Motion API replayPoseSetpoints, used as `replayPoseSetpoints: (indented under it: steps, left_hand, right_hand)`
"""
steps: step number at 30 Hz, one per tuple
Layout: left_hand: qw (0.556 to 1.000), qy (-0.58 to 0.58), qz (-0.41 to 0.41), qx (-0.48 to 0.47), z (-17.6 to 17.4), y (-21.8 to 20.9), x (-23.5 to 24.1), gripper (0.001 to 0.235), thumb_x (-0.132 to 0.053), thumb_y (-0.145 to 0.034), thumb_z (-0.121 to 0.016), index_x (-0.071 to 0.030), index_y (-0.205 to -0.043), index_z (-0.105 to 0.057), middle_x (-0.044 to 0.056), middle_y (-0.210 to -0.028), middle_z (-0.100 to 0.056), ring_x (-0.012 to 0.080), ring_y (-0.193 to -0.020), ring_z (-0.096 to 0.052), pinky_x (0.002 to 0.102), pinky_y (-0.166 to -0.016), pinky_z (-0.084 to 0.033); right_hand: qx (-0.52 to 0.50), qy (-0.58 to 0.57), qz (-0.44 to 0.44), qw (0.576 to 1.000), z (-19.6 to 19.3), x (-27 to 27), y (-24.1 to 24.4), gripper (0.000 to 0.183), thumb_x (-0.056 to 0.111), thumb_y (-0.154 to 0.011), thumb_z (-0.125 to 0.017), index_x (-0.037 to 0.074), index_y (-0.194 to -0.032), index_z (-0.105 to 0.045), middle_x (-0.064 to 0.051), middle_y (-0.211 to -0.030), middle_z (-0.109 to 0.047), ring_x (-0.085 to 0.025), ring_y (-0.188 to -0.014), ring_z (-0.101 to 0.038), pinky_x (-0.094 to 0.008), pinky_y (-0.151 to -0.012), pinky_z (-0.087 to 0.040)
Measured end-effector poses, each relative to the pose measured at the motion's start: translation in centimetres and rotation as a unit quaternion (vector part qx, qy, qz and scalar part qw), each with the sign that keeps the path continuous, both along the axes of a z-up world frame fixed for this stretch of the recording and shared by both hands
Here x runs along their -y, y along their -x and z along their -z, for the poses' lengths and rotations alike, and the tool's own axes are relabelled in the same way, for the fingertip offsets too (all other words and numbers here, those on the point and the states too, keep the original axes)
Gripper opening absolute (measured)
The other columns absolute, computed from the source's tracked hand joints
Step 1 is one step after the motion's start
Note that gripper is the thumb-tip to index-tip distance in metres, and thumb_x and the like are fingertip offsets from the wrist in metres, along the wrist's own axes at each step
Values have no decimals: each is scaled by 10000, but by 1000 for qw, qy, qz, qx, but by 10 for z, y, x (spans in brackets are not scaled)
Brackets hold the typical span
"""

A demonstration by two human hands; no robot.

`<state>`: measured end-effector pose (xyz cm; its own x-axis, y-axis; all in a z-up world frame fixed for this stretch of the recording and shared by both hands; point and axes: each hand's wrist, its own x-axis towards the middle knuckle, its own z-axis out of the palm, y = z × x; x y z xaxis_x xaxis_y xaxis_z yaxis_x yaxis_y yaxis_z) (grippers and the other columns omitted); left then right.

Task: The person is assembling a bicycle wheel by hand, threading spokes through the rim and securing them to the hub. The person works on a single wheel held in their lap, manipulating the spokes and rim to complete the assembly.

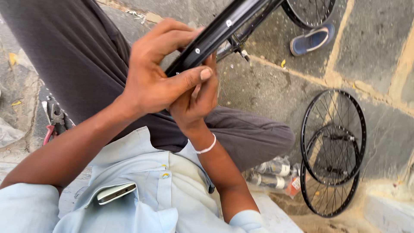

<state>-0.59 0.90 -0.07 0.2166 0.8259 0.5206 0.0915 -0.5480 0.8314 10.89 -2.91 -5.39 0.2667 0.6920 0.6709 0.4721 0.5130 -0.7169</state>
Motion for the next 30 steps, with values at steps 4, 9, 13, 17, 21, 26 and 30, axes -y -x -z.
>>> replayPoseSetpoints:
  steps: [4,9,13,17,21,26,30]
  left_hand:
    - [999,0,26,30,0,-3,0,415,-128,-980,-857,27,-1297,-639,120,-1170,-640,180,-1033,-657,276,-891,-536]
    - [995,92,-41,-14,-5,-9,6,296,-132,-897,-901,-4,-1102,-730,96,-980,-659,169,-873,-625,284,-766,-498]
    - [993,64,-82,50,-6,-13,12,429,-160,-895,-883,26,-1207,-653,99,-1068,-591,133,-978,-623,241,-834,-531]
    - [999,25,-27,13,5,2,0,430,-158,-978,-870,36,-1306,-670,104,-1138,-649,140,-1027,-667,252,-910,-557]
    - [1000,7,19,3,7,7,-1,473,-169,-974,-859,45,-1338,-647,128,-1174,-646,179,-1061,-660,272,-925,-543]
    - [1000,-1,4,25,0,0,0,465,-130,-948,-886,36,-1319,-661,122,-1176,-654,181,-1056,-665,280,-928,-546]
    - [996,66,-62,11,-4,-10,8,349,-100,-836,-936,24,-1068,-707,102,-1024,-666,172,-923,-638,300,-800,-518]
  right_hand:
    - [52,96,-115,987,-18,-21,-59,438,306,-1075,-597,-47,-1326,-531,-167,-1298,-681,-304,-1164,-735,-387,-1021,-609]
    - [239,63,-194,950,-48,-50,-89,417,237,-1017,-623,-11,-1350,-583,-134,-1205,-683,-254,-949,-694,-339,-800,-567]
    - [238,-115,29,964,-34,-46,-39,340,274,-1011,-674,74,-1208,-482,-150,-1161,-575,-311,-1018,-589,-399,-893,-487]
    - [25,-14,20,999,-20,-10,9,353,275,-1108,-570,12,-1327,-484,-189,-1365,-546,-309,-1253,-551,-365,-1069,-473]
    - [-17,48,-36,998,-12,-7,-6,280,230,-1086,-562,-6,-1234,-593,-219,-1358,-622,-310,-1253,-688,-369,-1002,-582]
    - [68,136,-242,958,-56,-32,-73,457,336,-1095,-585,-52,-1329,-517,-182,-1272,-646,-298,-1183,-682,-377,-1048,-557]
    - [104,172,-240,950,-56,-42,-83,420,366,-1008,-611,-9,-1197,-613,-141,-1134,-721,-249,-1042,-758,-345,-942,-601]
